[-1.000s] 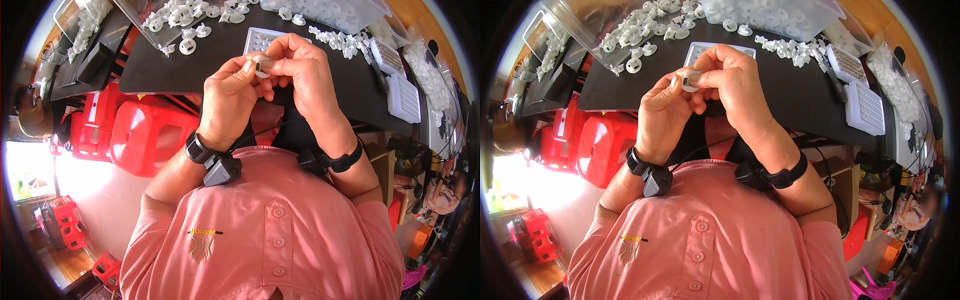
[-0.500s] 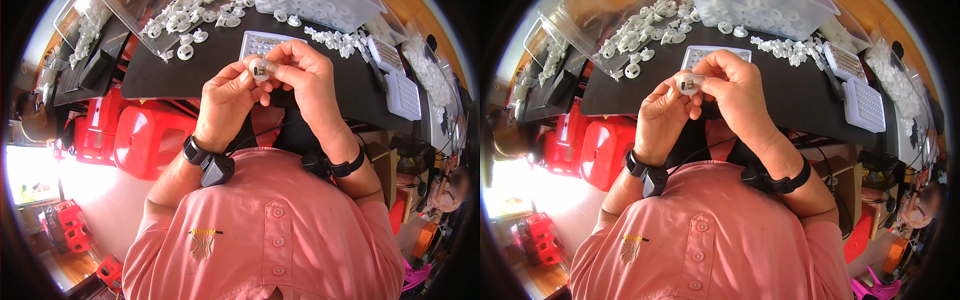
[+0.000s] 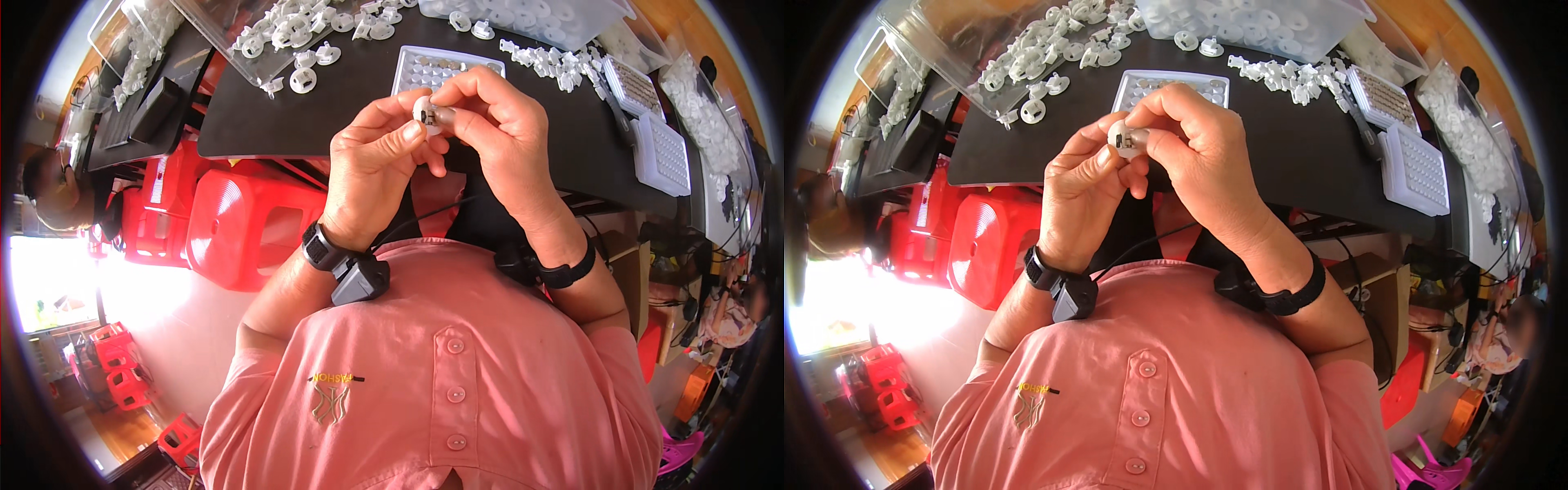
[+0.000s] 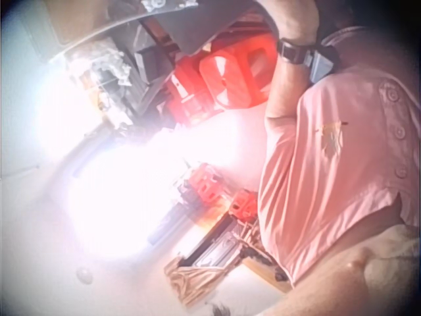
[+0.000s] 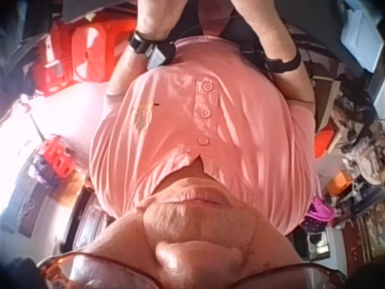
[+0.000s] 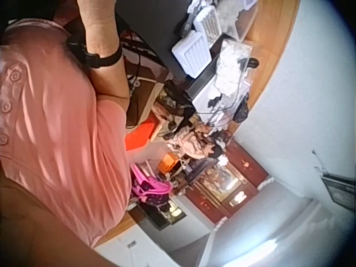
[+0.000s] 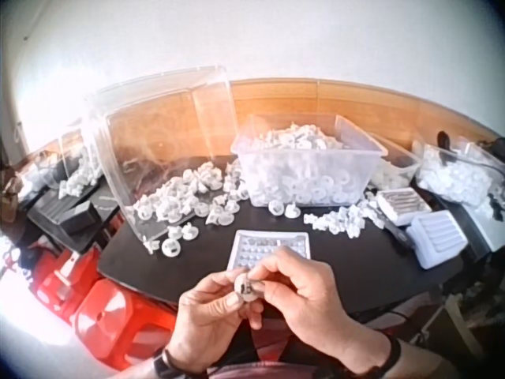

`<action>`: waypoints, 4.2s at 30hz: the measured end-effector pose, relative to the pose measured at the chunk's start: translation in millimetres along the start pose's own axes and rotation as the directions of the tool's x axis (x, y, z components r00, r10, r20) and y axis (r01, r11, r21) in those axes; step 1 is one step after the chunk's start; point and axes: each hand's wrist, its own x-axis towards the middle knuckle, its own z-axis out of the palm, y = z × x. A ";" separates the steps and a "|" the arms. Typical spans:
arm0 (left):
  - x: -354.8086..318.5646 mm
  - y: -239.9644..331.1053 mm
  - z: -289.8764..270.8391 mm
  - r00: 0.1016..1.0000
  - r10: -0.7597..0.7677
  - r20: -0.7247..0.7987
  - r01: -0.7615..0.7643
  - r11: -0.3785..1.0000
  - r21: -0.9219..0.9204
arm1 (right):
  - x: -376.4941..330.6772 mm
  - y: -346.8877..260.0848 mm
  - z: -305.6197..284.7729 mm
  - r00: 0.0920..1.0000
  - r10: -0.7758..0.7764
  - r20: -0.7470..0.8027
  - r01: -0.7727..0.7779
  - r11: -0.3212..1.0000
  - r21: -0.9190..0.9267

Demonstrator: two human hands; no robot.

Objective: Assembling small white plastic components by hand in a workshop environment.

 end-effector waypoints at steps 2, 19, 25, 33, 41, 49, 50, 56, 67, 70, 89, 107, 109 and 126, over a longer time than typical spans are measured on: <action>-0.5 1.7 3.1 1.000 0.013 -0.001 -0.013 1.000 0.007 | -1.0 1.6 -3.1 0.998 -0.059 0.018 0.060 0.997 -0.043; -3.5 2.2 18.5 0.994 0.017 -0.105 0.008 0.972 0.233 | -9.0 -11.9 -1.0 0.998 0.028 0.049 -0.025 0.997 -0.068; 2.8 0.0 17.8 0.992 0.023 -0.124 -0.006 0.990 0.139 | -13.2 -1.7 3.5 0.987 -0.158 0.005 0.154 0.951 -0.268; 6.0 17.9 5.5 0.995 -0.098 -0.013 0.099 0.973 0.210 | -9.8 -20.6 -44.3 0.990 -0.139 0.011 0.094 0.613 -0.784; 32.9 15.7 24.4 0.981 -0.106 0.162 0.096 0.993 0.071 | 22.5 -0.7 -157.1 0.972 0.148 -0.185 -0.206 0.142 -0.968; 49.5 -7.1 32.5 0.975 -0.166 0.150 0.139 0.974 0.179 | 38.3 7.2 -142.5 0.972 0.234 -0.006 -0.031 0.100 -0.995; 50.0 -7.4 34.4 0.975 -0.157 0.155 0.124 0.971 0.204 | 44.4 1.7 -135.4 0.963 0.262 -0.066 -0.078 0.033 -0.996; 56.6 -10.3 39.9 0.976 -0.184 0.121 0.147 0.954 0.262 | 71.2 20.3 -134.0 0.949 0.266 0.170 0.138 0.133 -0.981; 52.6 -4.9 27.1 0.982 -0.179 0.062 0.161 0.961 0.224 | 92.6 13.0 -97.3 0.913 0.329 0.243 0.227 0.086 -0.970; 54.0 -3.8 28.5 0.985 -0.155 0.076 0.142 0.977 0.162 | 104.6 14.2 -83.4 0.909 0.351 0.225 0.213 0.074 -0.974; 37.9 2.2 7.6 0.991 -0.112 0.079 0.097 0.981 0.170 | 45.9 -14.5 -128.7 0.924 0.091 0.372 0.343 0.233 -0.910; 29.9 -2.8 12.2 0.994 -0.087 0.059 0.072 0.975 0.212 | 5.2 7.4 -113.3 0.982 -0.164 0.095 0.127 0.201 -0.971; 30.3 -3.4 11.8 0.995 -0.082 0.061 0.067 0.974 0.216 | 2.9 16.0 -114.6 0.987 -0.093 0.134 0.145 0.121 -0.982; 28.5 -3.8 8.5 0.994 -0.037 0.103 0.017 0.982 0.187 | -15.9 -2.4 -129.0 0.997 0.013 0.082 0.058 0.599 -0.798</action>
